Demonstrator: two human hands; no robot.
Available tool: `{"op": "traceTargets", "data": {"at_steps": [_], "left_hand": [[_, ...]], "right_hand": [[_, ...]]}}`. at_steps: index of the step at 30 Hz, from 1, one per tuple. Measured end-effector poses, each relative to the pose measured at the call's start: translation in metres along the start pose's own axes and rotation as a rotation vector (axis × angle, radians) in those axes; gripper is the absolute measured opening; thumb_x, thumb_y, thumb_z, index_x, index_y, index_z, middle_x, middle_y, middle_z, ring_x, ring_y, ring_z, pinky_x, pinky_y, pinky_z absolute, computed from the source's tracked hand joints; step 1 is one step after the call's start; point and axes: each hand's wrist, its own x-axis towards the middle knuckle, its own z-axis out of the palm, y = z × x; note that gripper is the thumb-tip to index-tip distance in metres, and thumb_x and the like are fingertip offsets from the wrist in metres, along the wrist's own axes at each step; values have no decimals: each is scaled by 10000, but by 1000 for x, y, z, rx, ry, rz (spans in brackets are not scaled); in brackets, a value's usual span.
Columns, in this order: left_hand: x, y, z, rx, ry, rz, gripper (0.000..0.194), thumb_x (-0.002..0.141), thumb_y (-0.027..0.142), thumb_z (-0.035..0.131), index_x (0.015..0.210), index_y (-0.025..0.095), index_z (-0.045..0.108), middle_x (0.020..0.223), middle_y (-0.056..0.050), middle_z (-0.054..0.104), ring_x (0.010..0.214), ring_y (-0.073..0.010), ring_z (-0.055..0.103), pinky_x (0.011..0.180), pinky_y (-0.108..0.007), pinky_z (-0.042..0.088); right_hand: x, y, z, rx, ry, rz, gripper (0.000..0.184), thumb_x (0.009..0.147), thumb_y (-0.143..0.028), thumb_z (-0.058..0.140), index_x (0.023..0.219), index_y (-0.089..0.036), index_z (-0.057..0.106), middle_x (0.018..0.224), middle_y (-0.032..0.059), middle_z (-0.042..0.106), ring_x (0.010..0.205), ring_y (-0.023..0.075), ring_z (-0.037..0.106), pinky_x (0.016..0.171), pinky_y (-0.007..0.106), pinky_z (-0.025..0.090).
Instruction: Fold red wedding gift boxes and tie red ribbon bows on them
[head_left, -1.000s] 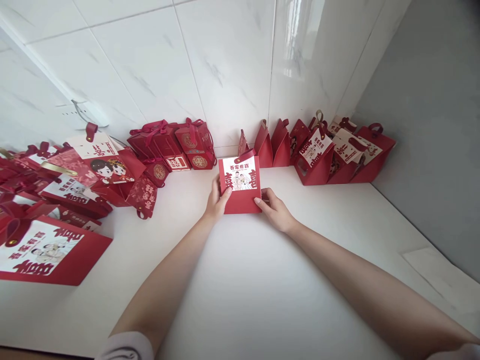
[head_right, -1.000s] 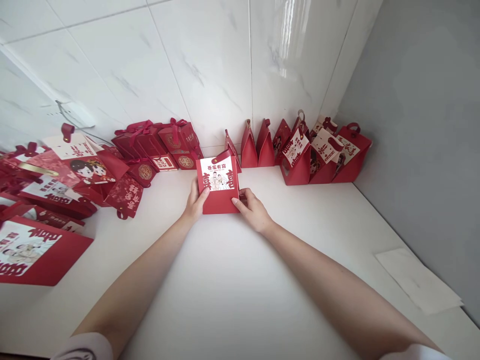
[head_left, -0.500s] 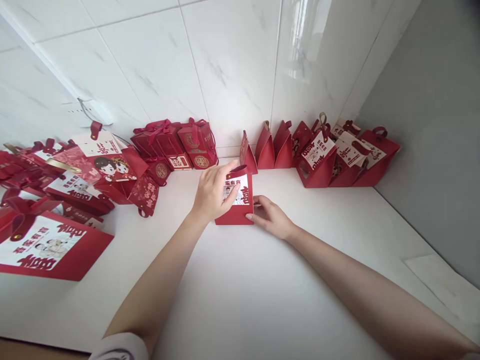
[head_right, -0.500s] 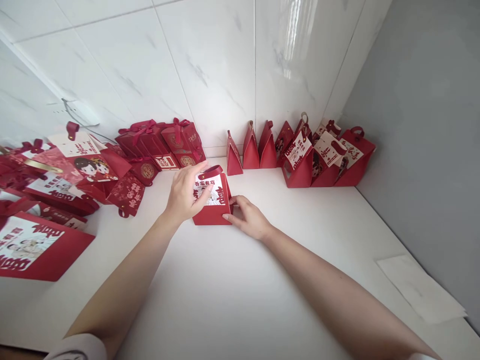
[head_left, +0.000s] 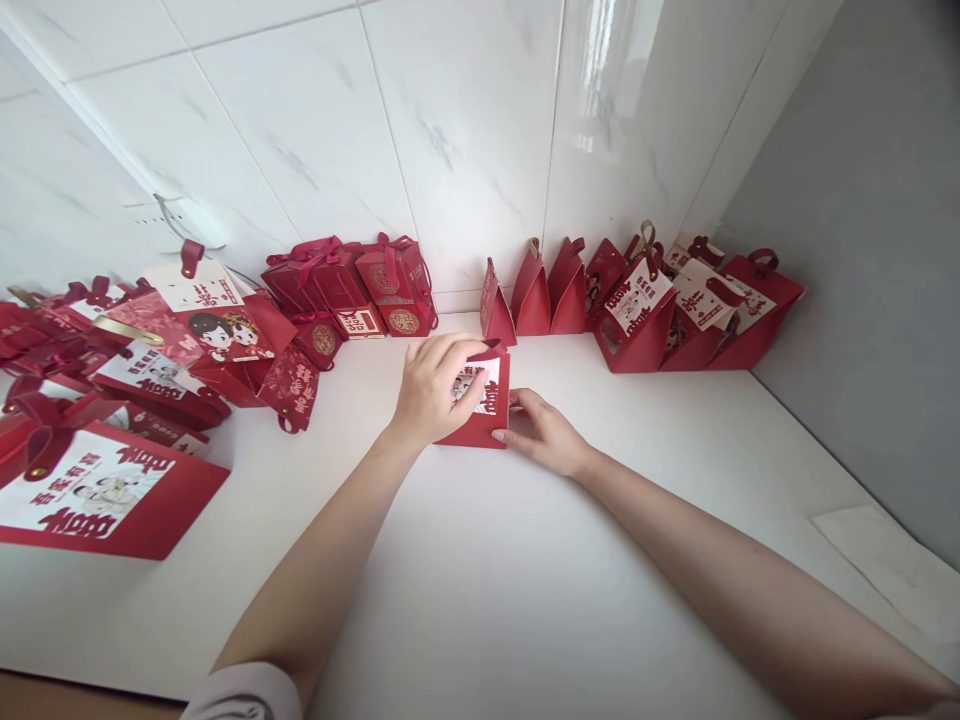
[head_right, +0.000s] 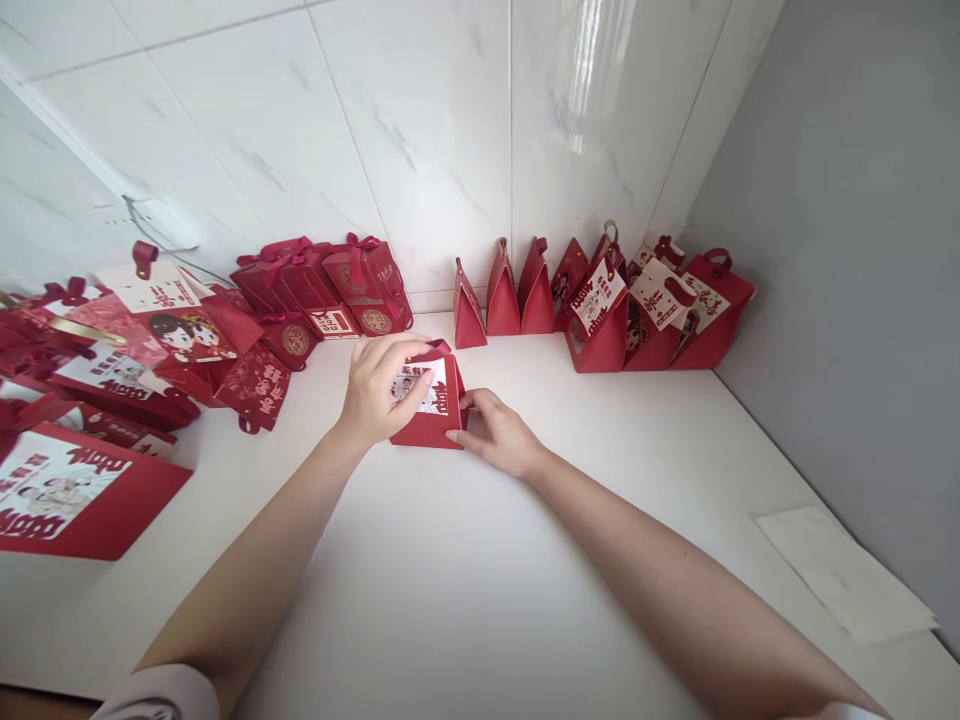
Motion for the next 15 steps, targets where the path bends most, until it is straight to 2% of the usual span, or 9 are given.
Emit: {"op": "traceTargets", "data": {"at_steps": [2, 4, 6, 8, 9, 10, 12, 15], "left_hand": [[0, 2, 0, -14, -13, 24, 165, 905, 270, 555, 1053, 221, 608, 1163, -57, 678, 1086, -229, 609, 1004, -409, 371], [-2, 3, 5, 2, 8, 15, 193, 880, 323, 598, 1049, 231, 610, 1243, -69, 640, 1180, -255, 568, 1109, -460, 296], [-9, 4, 17, 43, 53, -78, 446, 831, 427, 655, 1215, 224, 557, 1456, -129, 468, 1370, -331, 401, 1179, -557, 151], [-21, 4, 36, 47, 68, -268, 852, 775, 537, 686, 1466, 204, 316, 1607, -190, 162, 1481, -396, 154, 1161, -655, 73], [-27, 4, 45, 20, 44, -379, 1008, 765, 577, 681, 1534, 201, 148, 1622, -206, 48, 1494, -408, 75, 1138, -694, 84], [-33, 3, 55, -18, -1, -483, 1082, 772, 603, 662, 1554, 214, 23, 1623, -213, -4, 1497, -412, 43, 1116, -722, 105], [-44, 1, 69, -105, -128, -622, 1059, 814, 631, 596, 1558, 251, -55, 1626, -206, -23, 1499, -407, 31, 1099, -740, 125], [-54, -5, 77, -249, -250, -668, 953, 861, 644, 520, 1568, 268, 4, 1632, -168, -70, 1509, -367, 16, 1157, -653, 136]], "right_hand": [[0, -1, 0, -45, -2, -14, 354, 899, -412, 685, 1163, -227, 538, 1133, 50, 581, 1039, 233, 571, 918, 373, 481], [-1, -2, 1, -88, 2, -22, 335, 898, -414, 681, 1137, -225, 542, 1106, 47, 585, 1018, 234, 574, 901, 373, 485], [-1, -2, 1, -121, 39, 10, 296, 916, -440, 648, 1091, -224, 545, 1071, 44, 594, 972, 231, 588, 875, 377, 492], [-1, -2, 2, -126, 119, 85, 302, 933, -483, 609, 1072, -224, 538, 1055, 45, 602, 904, 224, 604, 817, 376, 512], [-1, -1, 2, -114, 174, 128, 324, 934, -504, 600, 1079, -222, 532, 1068, 50, 602, 873, 219, 609, 784, 373, 523], [-1, 0, 2, -92, 230, 164, 354, 931, -523, 598, 1098, -219, 526, 1098, 58, 599, 857, 216, 613, 757, 369, 533], [1, 3, 1, -40, 321, 196, 417, 931, -548, 587, 1165, -210, 519, 1184, 83, 575, 871, 216, 619, 740, 366, 552], [2, 4, -1, -33, 360, 146, 487, 964, -536, 537, 1323, -212, 486, 1263, 107, 534, 907, 217, 621, 778, 378, 563]]}}
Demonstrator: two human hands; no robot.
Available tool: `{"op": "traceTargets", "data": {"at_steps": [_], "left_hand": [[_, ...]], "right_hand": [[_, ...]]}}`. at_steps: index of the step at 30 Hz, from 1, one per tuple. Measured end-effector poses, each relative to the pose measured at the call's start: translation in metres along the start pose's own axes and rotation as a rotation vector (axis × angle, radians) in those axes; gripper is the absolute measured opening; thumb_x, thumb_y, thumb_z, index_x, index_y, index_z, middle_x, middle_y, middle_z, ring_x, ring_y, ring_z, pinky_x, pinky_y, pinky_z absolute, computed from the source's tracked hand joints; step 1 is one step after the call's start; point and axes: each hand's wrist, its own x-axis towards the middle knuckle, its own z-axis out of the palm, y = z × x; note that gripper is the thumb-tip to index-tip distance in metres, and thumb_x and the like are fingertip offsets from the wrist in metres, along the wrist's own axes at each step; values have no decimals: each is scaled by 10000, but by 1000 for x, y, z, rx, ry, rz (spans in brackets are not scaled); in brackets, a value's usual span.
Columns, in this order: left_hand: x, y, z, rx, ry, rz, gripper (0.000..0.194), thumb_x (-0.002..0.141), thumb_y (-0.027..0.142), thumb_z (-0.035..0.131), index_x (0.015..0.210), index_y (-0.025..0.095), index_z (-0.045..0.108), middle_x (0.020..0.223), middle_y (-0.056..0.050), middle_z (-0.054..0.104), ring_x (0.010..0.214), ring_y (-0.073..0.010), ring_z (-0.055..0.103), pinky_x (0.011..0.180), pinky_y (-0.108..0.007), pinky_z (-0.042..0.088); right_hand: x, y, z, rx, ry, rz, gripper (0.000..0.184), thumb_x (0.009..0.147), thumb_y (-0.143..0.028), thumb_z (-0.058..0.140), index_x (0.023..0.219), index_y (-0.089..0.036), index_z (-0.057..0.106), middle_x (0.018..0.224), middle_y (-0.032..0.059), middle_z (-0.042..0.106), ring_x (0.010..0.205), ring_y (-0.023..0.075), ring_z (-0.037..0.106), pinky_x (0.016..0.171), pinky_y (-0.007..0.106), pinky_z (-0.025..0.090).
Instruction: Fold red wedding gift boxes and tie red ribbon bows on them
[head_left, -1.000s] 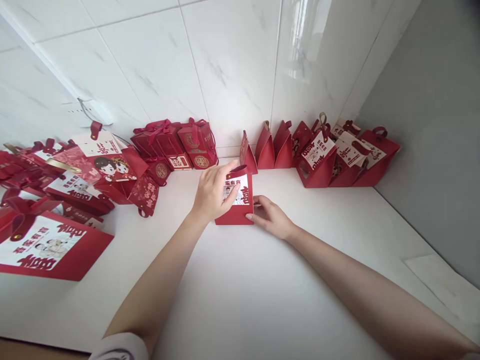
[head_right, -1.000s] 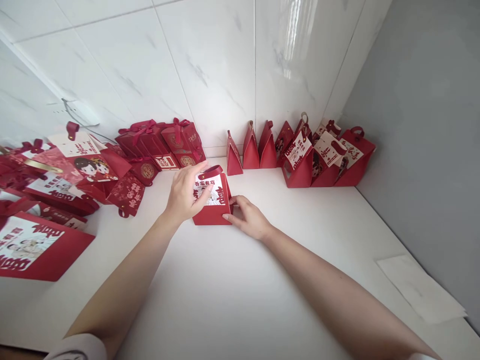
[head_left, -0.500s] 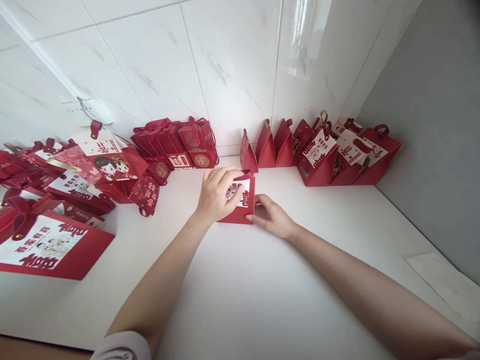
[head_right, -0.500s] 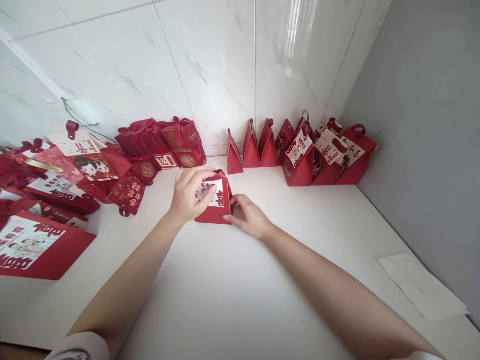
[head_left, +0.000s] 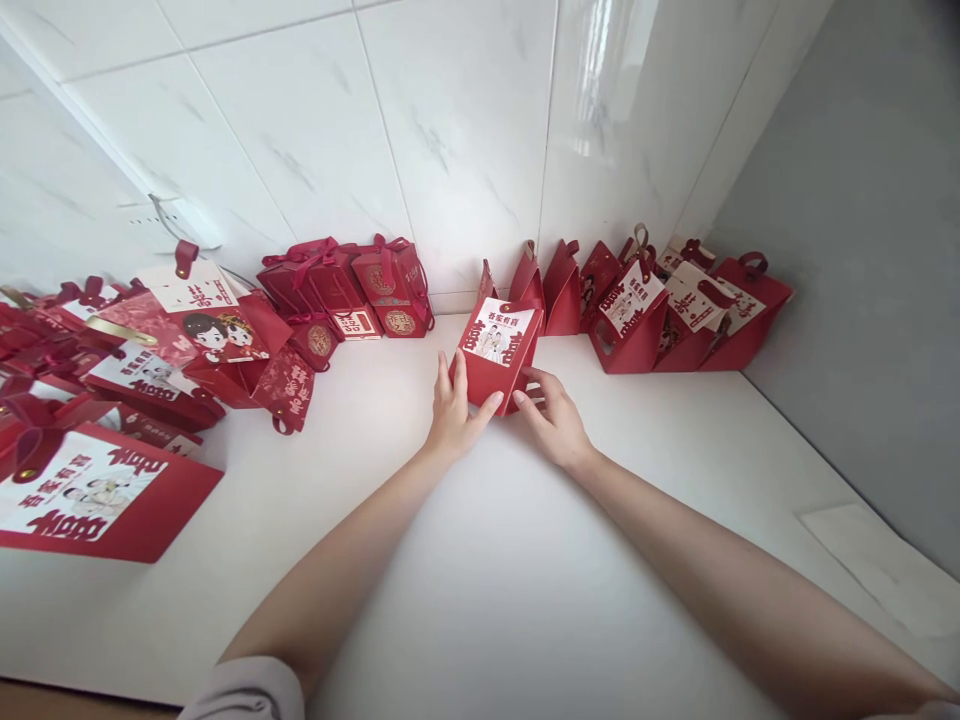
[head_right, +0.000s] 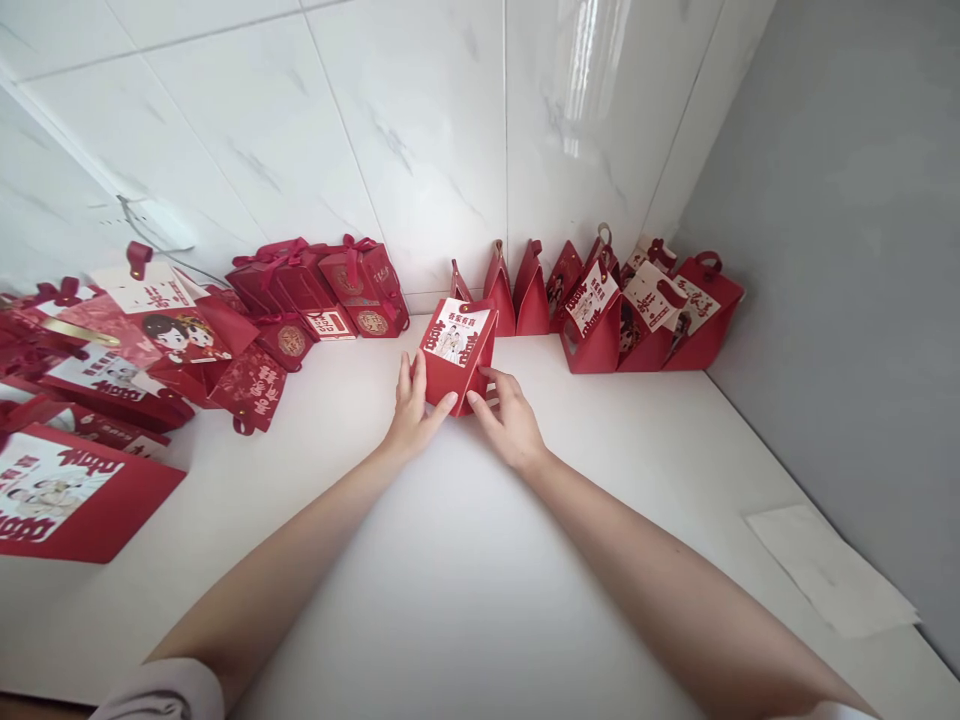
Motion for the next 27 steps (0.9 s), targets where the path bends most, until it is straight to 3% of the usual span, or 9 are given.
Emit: {"op": "traceTargets", "data": {"at_steps": [2, 5, 8, 11, 15, 17, 19, 22, 27], "left_hand": [[1, -4, -1, -66, -36, 18, 979, 842, 664, 537, 1571, 262, 22, 1634, -154, -58, 1513, -344, 18, 1187, -587, 150], [2, -6, -2, -152, -30, 41, 1023, 819, 689, 546, 1572, 238, 21, 1609, -165, 120, 1505, -309, 104, 1203, -537, 170], [2, -6, -1, -221, -23, 65, 958, 855, 675, 495, 1571, 233, 38, 1598, -149, 159, 1505, -287, 107, 1216, -518, 150], [4, -7, 2, -304, -9, 120, 866, 870, 645, 487, 1555, 239, 147, 1606, -131, 169, 1502, -303, 117, 1215, -524, 152], [6, -9, 4, -718, -39, 92, 681, 899, 580, 430, 1452, 193, 343, 1478, -148, 424, 1347, -294, 435, 1106, -476, 380], [6, -9, 5, -883, -85, 58, 596, 923, 529, 380, 1409, 184, 383, 1435, -135, 479, 1296, -276, 494, 1068, -454, 422], [6, -9, 5, -940, -109, 50, 556, 932, 515, 340, 1371, 183, 419, 1412, -122, 507, 1274, -270, 515, 1047, -442, 441], [6, -9, 5, -942, -113, 32, 547, 929, 528, 312, 1329, 181, 451, 1386, -117, 537, 1248, -273, 539, 1012, -436, 465], [9, -13, 6, -959, -134, -3, 529, 924, 518, 366, 1305, 166, 466, 1394, -115, 528, 1269, -265, 514, 1050, -424, 422]], "right_hand": [[0, -2, -1, -40, -7, -82, 520, 973, -503, 531, 1406, -230, 444, 1293, 108, 518, 930, 219, 612, 805, 384, 561], [-3, -6, -2, -91, -17, -184, 522, 975, -452, 536, 1443, -254, 420, 1342, 95, 501, 979, 224, 590, 792, 365, 567], [-5, -10, -3, -79, -9, -191, 558, 980, -440, 520, 1485, -271, 350, 1402, 91, 471, 981, 233, 593, 694, 339, 579], [-6, -13, -4, -14, -23, -153, 647, 989, -450, 510, 1533, -298, 195, 1434, 105, 452, 969, 242, 612, 664, 343, 579], [-6, -13, -1, 152, -79, -105, 720, 972, -505, 549, 1531, -289, 149, 1500, 114, 363, 1222, 269, 513, 947, 436, 525], [-6, -10, 1, 243, -152, -25, 786, 950, -563, 567, 1539, -272, 137, 1568, 112, 220, 1369, 281, 367, 1100, 493, 396], [-6, -6, 3, 310, -245, 57, 845, 940, -609, 560, 1555, -271, 90, 1596, 99, 121, 1422, 280, 280, 1156, 506, 312], [-5, 1, 3, 319, -314, 99, 816, 952, -616, 540, 1559, -276, 113, 1579, 83, 190, 1401, 270, 323, 1168, 491, 301], [-2, 3, 1, 294, -305, 95, 749, 963, -606, 530, 1534, -248, 203, 1508, 88, 333, 1309, 256, 435, 1140, 468, 357]]}}
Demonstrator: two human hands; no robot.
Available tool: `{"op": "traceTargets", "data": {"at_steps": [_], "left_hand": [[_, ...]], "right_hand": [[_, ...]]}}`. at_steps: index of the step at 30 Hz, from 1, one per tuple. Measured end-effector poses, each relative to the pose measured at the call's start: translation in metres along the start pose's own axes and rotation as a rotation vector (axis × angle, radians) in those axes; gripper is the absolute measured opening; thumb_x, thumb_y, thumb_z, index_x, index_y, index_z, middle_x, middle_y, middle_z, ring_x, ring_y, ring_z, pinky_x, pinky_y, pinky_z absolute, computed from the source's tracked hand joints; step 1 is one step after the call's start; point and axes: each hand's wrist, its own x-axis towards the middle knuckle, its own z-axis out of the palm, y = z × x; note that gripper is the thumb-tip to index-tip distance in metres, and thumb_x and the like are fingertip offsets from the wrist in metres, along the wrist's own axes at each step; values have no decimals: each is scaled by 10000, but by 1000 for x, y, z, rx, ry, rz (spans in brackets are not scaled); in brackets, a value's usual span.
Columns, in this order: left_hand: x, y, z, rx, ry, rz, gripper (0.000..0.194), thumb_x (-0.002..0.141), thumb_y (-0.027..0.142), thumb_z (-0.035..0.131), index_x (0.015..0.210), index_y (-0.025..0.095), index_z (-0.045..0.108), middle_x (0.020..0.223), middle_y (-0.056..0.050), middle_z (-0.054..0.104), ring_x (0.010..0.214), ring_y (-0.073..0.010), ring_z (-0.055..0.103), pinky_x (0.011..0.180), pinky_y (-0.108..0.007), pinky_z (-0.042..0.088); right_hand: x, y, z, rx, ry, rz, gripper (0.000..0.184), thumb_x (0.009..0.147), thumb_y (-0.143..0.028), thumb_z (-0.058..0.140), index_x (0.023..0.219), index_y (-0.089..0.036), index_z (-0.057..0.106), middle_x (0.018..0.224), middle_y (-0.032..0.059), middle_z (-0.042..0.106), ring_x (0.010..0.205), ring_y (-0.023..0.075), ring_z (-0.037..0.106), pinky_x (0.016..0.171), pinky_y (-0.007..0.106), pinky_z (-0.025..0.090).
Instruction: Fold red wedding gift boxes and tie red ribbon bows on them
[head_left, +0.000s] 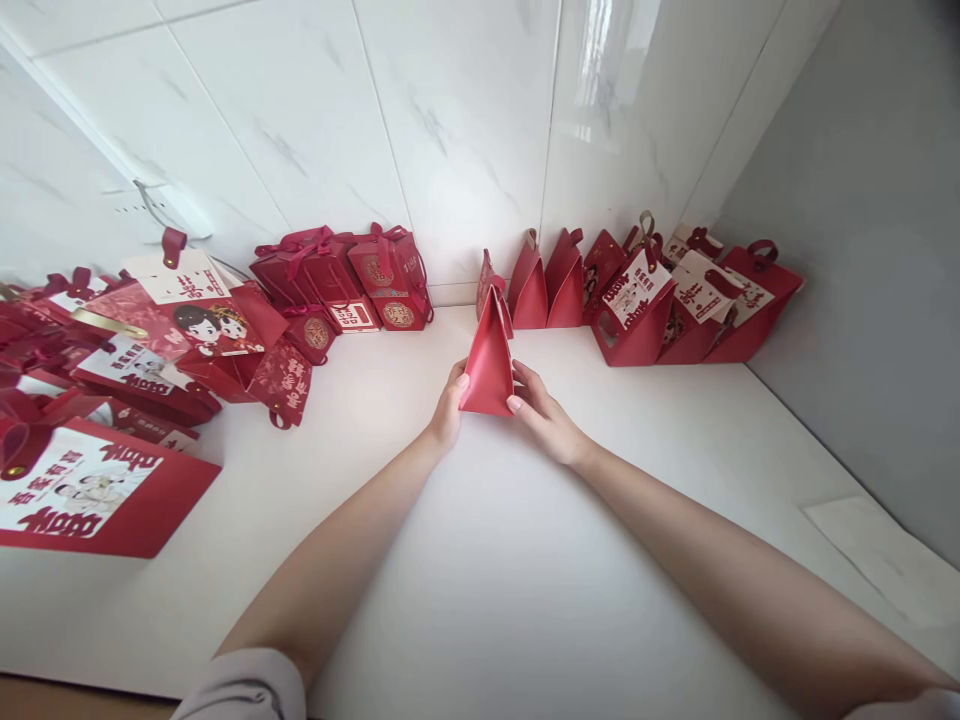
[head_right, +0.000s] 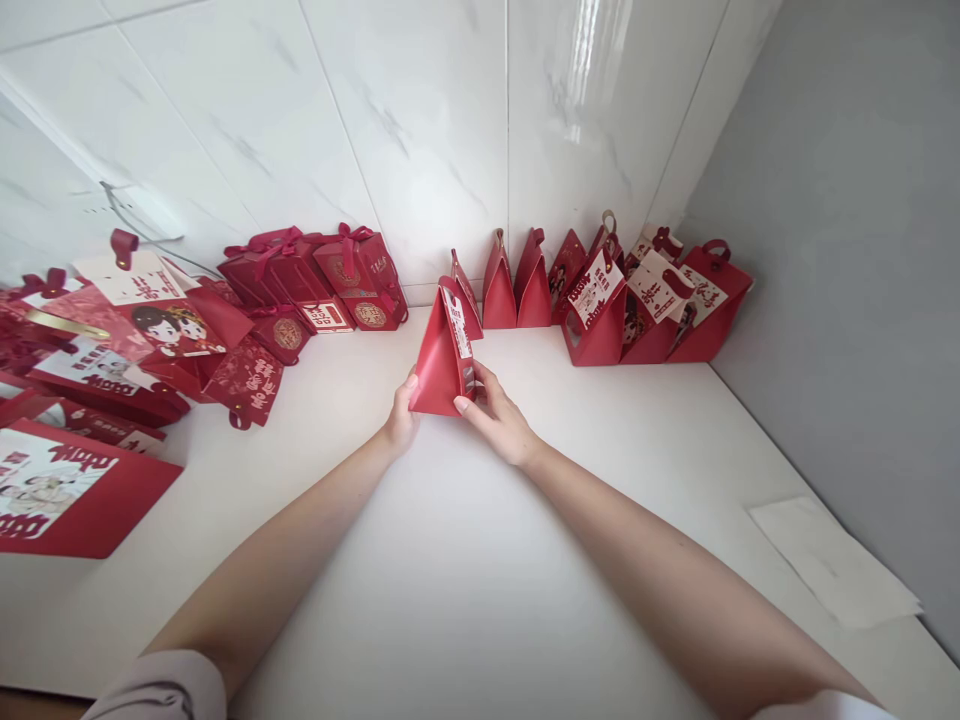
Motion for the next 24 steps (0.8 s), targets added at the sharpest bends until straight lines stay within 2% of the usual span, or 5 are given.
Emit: {"op": "traceTargets", "data": {"at_steps": [9, 14, 16, 21, 24], "left_hand": [[-2, 0, -2, 26, -60, -17, 635, 941, 608, 301, 1388, 193, 479, 1333, -118, 591, 1259, -293, 536, 1019, -468, 459], [-4, -2, -8, 320, -239, 100, 809, 876, 748, 295, 1539, 285, 259, 1542, -135, 367, 1402, -344, 377, 889, -450, 552], [-4, 0, -7, 492, -216, 164, 752, 915, 680, 312, 1549, 286, 226, 1581, -126, 297, 1421, -332, 353, 931, -452, 539], [-7, 12, -1, 854, -185, 302, 667, 981, 462, 405, 1561, 233, 168, 1609, -110, 237, 1460, -256, 303, 1180, -432, 333], [-8, 16, 1, 954, -201, 320, 653, 998, 418, 379, 1566, 215, 130, 1609, -117, 235, 1458, -236, 313, 1154, -393, 377]], "right_hand": [[3, -4, 1, 3, 28, 12, 767, 929, -656, 531, 1494, -219, 250, 1471, 112, 378, 1277, 259, 464, 1075, 426, 429], [9, 1, -5, 67, 91, 23, 661, 967, -695, 317, 1400, -198, 373, 1399, 110, 467, 1260, 268, 486, 1015, 407, 473], [12, 3, -8, 95, 91, 48, 656, 970, -698, 268, 1369, -196, 408, 1359, 108, 506, 1228, 277, 511, 980, 415, 496], [15, 4, -12, 224, 83, 86, 650, 960, -693, 245, 1314, -196, 468, 1243, 105, 585, 1130, 287, 571, 880, 411, 546], [15, 4, -13, 272, 73, 94, 651, 959, -697, 251, 1293, -195, 495, 1205, 109, 602, 1089, 290, 587, 837, 409, 558]]}}
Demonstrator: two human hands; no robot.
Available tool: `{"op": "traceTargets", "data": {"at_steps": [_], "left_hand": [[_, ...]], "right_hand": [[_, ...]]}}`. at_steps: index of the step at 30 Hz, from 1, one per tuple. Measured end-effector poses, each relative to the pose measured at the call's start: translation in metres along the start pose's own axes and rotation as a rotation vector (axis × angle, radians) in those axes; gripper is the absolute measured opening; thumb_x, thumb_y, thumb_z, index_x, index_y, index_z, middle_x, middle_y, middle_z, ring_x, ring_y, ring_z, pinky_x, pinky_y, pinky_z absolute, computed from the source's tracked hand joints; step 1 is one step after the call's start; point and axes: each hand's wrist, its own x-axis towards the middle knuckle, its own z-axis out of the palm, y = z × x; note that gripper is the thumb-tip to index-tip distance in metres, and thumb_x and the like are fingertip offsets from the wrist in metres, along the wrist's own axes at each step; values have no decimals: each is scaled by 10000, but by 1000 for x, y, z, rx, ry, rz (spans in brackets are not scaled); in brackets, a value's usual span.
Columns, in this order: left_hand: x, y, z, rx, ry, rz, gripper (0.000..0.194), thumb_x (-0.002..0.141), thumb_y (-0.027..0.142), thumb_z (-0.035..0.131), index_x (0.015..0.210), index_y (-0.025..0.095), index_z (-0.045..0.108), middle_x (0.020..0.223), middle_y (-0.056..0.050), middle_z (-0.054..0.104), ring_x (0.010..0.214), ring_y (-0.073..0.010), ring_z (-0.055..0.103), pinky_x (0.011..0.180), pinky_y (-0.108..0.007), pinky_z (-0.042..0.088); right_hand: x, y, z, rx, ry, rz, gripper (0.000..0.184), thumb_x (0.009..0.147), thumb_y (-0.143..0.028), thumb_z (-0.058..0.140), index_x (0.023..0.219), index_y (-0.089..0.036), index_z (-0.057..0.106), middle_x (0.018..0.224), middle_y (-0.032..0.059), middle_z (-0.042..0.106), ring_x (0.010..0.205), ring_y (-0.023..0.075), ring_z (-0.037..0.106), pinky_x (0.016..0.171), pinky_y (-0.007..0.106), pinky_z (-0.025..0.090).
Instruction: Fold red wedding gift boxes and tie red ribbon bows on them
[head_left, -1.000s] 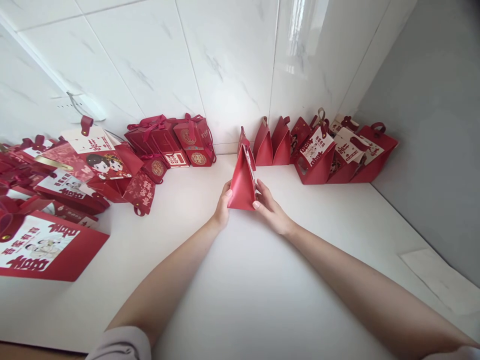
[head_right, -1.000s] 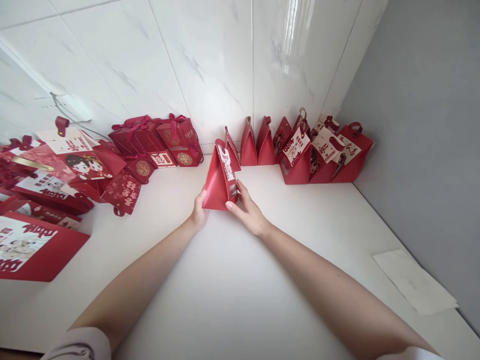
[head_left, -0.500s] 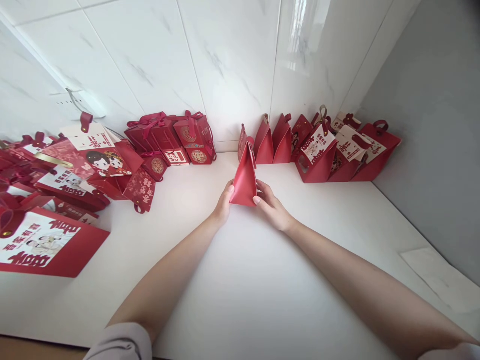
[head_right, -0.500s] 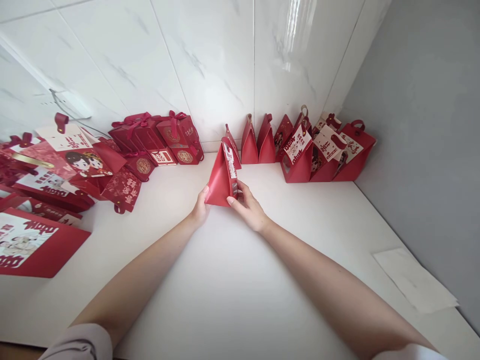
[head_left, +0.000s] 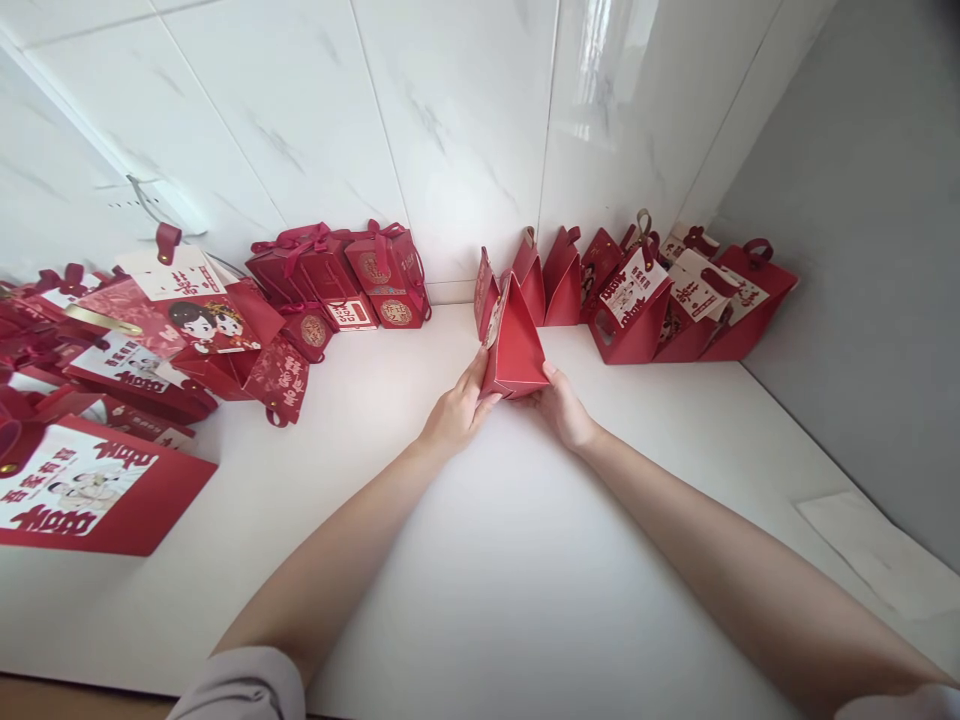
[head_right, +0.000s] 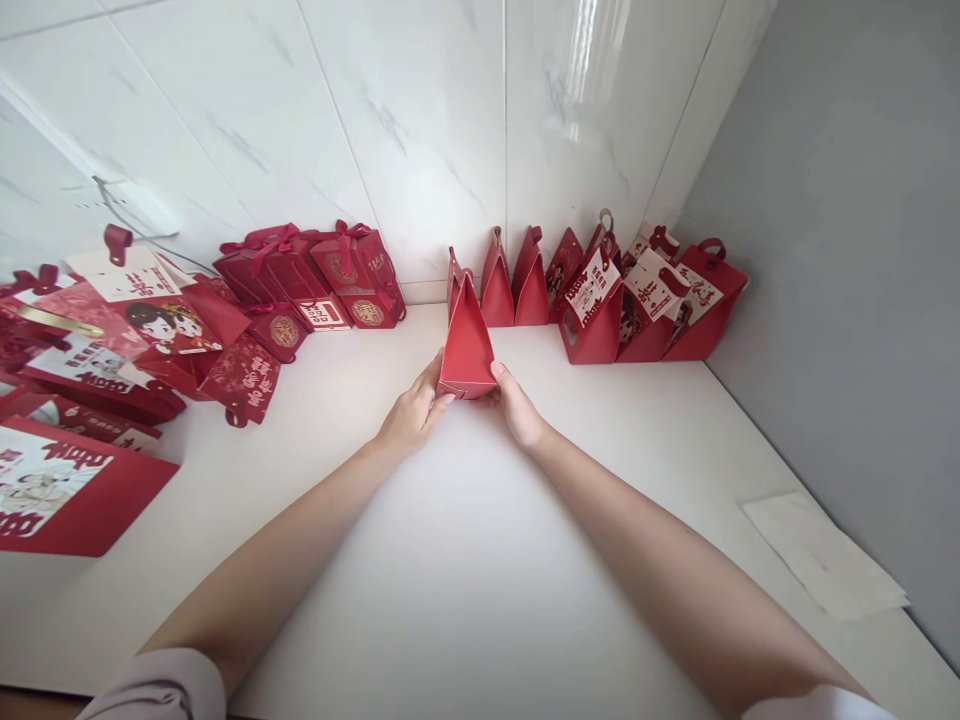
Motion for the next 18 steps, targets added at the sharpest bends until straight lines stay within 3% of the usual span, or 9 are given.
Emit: {"op": "traceTargets", "data": {"at_steps": [4, 10, 15, 18], "left_hand": [[-1, 3, 1, 165, 17, -39, 632, 1009, 411, 335, 1565, 192, 131, 1575, -145, 310, 1364, -262, 461, 982, -375, 518], [-3, 5, 1, 331, 55, -49, 617, 1011, 433, 306, 1555, 168, 185, 1513, -179, 407, 1141, -273, 634, 771, -331, 554], [-3, 5, 2, 254, 130, -26, 579, 1010, 424, 326, 1526, 172, 259, 1460, -177, 471, 1134, -263, 635, 830, -337, 537], [-4, 4, 4, 161, 175, -71, 539, 1006, 427, 344, 1484, 179, 324, 1368, -170, 547, 1016, -234, 680, 802, -326, 540]], "right_hand": [[-2, 0, 1, -63, -12, -5, 689, 947, -739, 231, 1287, -207, 506, 1203, 105, 604, 1102, 284, 577, 840, 406, 558], [-7, -4, 4, -93, -51, -17, 734, 925, -792, 231, 1307, -225, 500, 1272, 95, 571, 1162, 281, 545, 909, 417, 533], [-11, -2, 4, -112, -111, -88, 809, 921, -818, 138, 1369, -229, 465, 1316, 93, 547, 1182, 271, 533, 933, 393, 506], [-13, 0, 7, -186, -80, -105, 788, 949, -778, 98, 1402, -236, 446, 1343, 82, 530, 1164, 262, 544, 922, 390, 510]]}}
